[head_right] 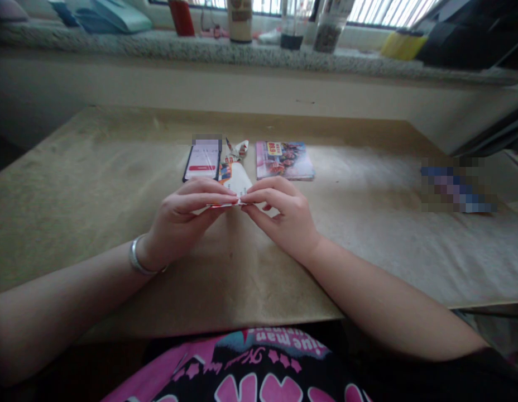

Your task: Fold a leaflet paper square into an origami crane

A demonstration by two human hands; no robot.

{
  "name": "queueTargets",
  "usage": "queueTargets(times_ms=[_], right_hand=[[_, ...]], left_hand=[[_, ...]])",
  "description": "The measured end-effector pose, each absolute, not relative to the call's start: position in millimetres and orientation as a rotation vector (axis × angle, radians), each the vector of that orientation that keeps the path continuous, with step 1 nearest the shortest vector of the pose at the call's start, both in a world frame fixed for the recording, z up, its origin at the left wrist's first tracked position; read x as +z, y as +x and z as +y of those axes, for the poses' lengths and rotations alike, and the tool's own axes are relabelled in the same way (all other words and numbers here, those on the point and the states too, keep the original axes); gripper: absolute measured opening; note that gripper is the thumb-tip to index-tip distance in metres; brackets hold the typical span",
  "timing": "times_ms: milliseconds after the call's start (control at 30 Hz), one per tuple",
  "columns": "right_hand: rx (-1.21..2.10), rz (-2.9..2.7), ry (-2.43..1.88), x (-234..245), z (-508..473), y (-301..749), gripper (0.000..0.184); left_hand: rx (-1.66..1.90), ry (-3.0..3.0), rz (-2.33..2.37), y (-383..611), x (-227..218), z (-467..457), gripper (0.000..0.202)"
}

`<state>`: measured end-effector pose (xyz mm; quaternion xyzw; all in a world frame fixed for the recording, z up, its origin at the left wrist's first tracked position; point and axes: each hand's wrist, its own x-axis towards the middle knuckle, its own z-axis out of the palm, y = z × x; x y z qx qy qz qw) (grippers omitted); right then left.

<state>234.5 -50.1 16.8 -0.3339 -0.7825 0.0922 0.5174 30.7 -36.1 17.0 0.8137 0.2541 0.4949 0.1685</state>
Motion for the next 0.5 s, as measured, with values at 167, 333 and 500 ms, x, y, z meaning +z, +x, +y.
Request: queueTargets(times_ms=[167, 333, 500], right_hand=[[0.188, -1.864, -0.822, 17.0, -49.9, 233.7, 0.006], [0.131, -1.889, -0.812, 17.6, -51.0, 233.5, 0.007], [0.144, -1.885, -0.828, 18.0, -52.3, 233.3, 0.006]], left_hand=[[1.397, 2.364, 0.770, 31.6, 18.1, -36.1, 0.010], [1.411, 2.333, 0.830, 34.1, 23.2, -39.8, 0.010], [1.491, 2.314, 0.779, 33.4, 24.2, -38.8, 0.003]])
